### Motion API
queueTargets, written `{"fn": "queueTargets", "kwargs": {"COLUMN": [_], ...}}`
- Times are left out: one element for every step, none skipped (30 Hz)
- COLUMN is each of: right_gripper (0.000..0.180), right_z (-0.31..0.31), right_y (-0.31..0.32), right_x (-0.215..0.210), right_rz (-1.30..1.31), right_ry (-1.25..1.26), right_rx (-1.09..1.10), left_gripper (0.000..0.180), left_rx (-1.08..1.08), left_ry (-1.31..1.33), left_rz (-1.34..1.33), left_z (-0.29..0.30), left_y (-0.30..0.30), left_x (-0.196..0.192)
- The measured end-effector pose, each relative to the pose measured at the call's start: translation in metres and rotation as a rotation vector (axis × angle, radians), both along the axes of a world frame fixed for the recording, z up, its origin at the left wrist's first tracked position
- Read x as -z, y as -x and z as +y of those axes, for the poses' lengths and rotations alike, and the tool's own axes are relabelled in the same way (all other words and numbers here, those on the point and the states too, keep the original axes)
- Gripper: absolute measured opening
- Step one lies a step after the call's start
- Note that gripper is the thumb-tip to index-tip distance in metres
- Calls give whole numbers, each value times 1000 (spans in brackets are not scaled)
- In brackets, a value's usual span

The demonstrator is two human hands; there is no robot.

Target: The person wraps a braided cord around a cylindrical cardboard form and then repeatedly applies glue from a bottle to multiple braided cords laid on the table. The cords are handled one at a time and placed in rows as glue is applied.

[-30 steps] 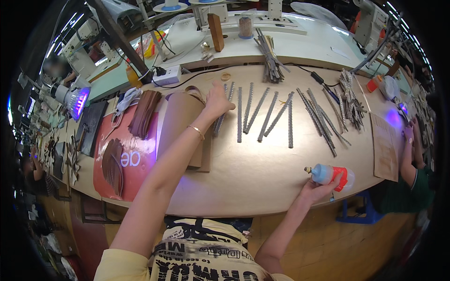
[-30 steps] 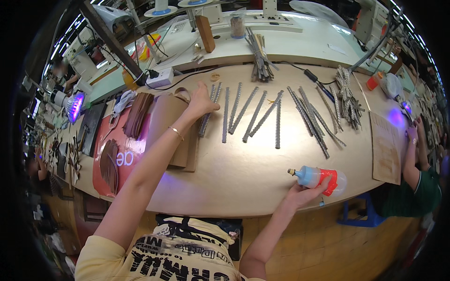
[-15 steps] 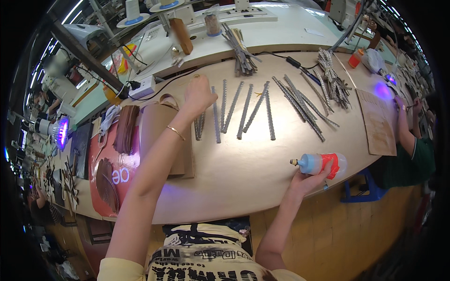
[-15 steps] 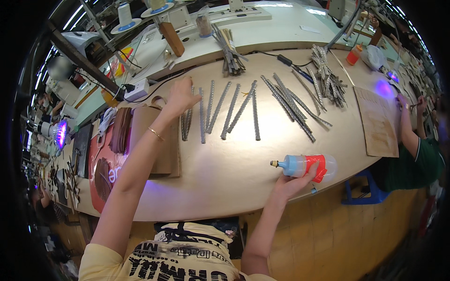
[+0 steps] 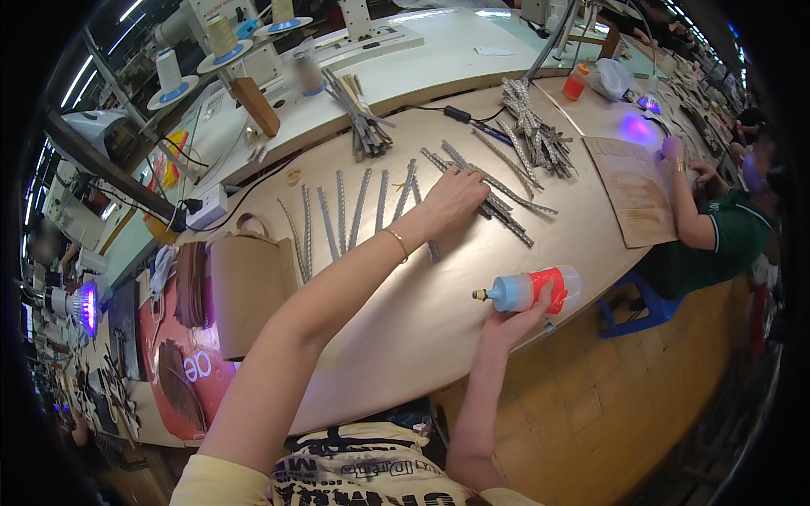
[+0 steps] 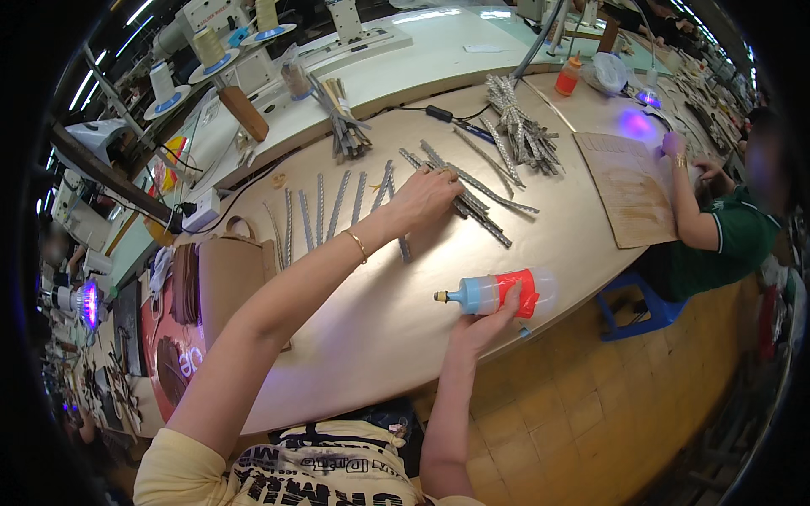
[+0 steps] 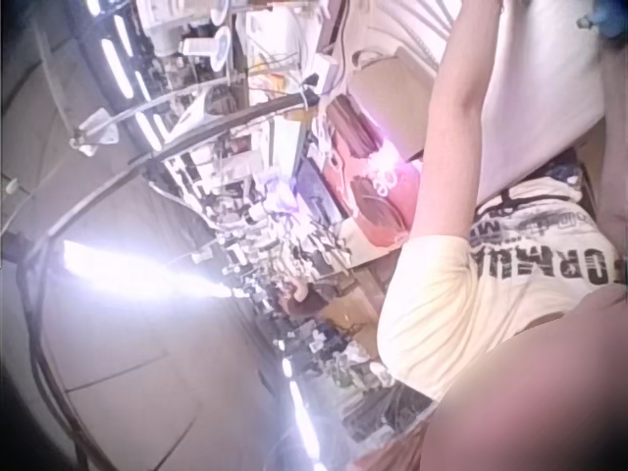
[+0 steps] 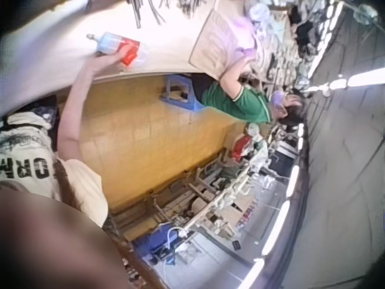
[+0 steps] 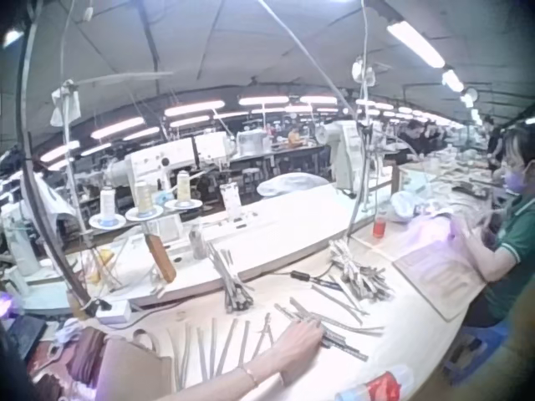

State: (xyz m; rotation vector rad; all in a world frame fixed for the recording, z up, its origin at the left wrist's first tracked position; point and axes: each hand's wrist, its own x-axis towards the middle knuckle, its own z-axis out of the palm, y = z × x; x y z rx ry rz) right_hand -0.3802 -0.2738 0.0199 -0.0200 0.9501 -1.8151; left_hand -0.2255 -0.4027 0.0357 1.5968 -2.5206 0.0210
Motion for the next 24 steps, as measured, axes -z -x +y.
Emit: {"fn": "queueTargets", "kwargs": {"right_gripper": [50, 51, 51, 51, 52, 54, 56, 58, 58, 58, 59, 56, 54, 52, 52, 52, 52, 52, 52, 52, 52, 52, 52, 52], "right_z": [1, 1, 0, 1, 1, 1, 1, 1, 1, 1, 1, 0, 0, 0, 0, 0, 0, 0, 0, 0, 1, 1, 1, 1], "right_y": [-1, -1, -1, -1, 0, 1, 2, 2, 2, 3, 2, 2, 1, 1, 0, 0, 0, -1, -1, -1, -1, -1, 0, -1], "right_x": [-1, -3, -3, -4, -4, -3, -2, -1, 0, 0, 1, 1, 1, 0, 0, -1, -1, -2, -2, -3, -3, -3, -3, -3], "right_rz": [-1, 3, -3, -3, 1, -4, -9, -11, -13, -13, -11, -14, -14, -8, -10, -7, -4, -3, -3, -5, -3, -1, 6, 1], "right_ry": [-16, -29, -30, -31, -28, -31, -31, -39, -32, -33, -46, -35, -36, -34, -37, -37, -38, -32, -27, -24, -17, -11, -15, -12], "right_rx": [0, 5, -12, -22, -27, -45, -58, -60, -67, -63, -47, -50, -42, -30, -33, -33, -32, -33, -35, -39, -44, -49, -43, -46], "left_gripper": [27, 28, 29, 29, 30, 30, 29, 27, 26, 26, 26, 26, 25, 24, 23, 19, 16, 13, 10, 9, 8, 8, 8, 8], "left_rx": [0, -9, -17, -10, -2, 2, 11, 16, 21, 10, -3, -11, -2, 11, 18, 25, 26, 28, 38, 48, 49, 46, 35, 29], "left_ry": [25, 23, 14, 37, 56, 64, 55, 35, 27, -2, -17, -25, -23, -14, -22, -8, -13, -22, -3, 11, 3, 4, -15, -23], "left_rz": [59, 103, 149, 131, 117, 97, 81, 57, 39, 71, 109, 158, 126, 106, 81, 82, 77, 74, 60, 49, 29, 15, -7, -18], "left_z": [-3, -6, -9, -12, -15, -19, -24, -29, -34, -37, -41, -44, -47, -50, -51, -54, -56, -58, -59, -60, -59, -60, -60, -60], "left_y": [1, 1, 1, 0, 0, 0, -1, -2, -2, -1, 0, 1, 3, 4, 6, 8, 11, 12, 14, 16, 17, 19, 20, 21], "left_x": [2, 4, 5, 4, 4, 3, 1, 0, -1, -1, 0, 1, 2, 3, 4, 5, 4, 3, 2, 0, -3, -6, -9, -11]}}
